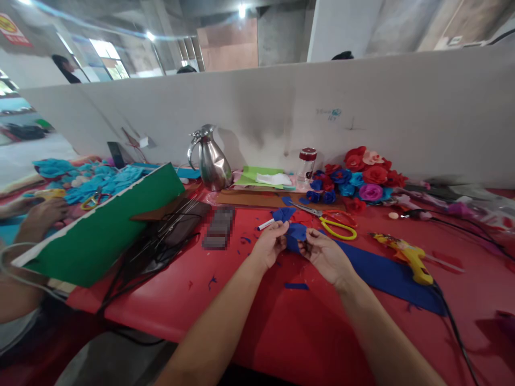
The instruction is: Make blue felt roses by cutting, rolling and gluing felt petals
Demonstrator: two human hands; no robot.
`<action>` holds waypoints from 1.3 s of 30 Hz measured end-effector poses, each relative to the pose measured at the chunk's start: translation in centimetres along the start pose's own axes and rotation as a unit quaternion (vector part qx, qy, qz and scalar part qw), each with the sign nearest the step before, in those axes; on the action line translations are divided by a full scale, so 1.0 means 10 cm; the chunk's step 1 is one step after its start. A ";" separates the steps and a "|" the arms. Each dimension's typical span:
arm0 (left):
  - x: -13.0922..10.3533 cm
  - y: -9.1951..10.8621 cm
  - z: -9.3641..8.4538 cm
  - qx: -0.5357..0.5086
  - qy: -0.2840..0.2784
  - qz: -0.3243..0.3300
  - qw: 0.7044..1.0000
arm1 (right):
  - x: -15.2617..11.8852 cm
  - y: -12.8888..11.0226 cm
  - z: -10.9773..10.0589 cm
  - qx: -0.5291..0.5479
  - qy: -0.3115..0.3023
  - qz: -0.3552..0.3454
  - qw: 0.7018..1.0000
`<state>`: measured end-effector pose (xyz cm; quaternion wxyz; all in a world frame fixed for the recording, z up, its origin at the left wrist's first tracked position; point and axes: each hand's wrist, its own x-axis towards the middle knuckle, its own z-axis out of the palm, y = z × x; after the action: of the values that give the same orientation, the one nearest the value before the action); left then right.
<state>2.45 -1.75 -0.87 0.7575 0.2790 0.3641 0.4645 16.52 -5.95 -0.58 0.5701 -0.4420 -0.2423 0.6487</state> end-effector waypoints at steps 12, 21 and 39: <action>-0.06 0.05 0.04 0.060 0.027 0.075 0.995 | 0.01 0.00 0.04 -0.186 0.048 -0.097 0.977; -0.11 0.06 0.05 0.131 0.026 0.098 0.986 | 0.07 0.08 0.03 -0.213 0.053 -0.130 0.967; -0.10 0.05 0.02 0.152 0.046 0.098 0.982 | 0.11 0.12 -0.04 -0.292 0.055 -0.200 0.934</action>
<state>2.13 -2.46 -0.10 0.6394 0.4038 0.4358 0.4881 16.23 -5.30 -2.05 0.5464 -0.5662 -0.4731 0.3964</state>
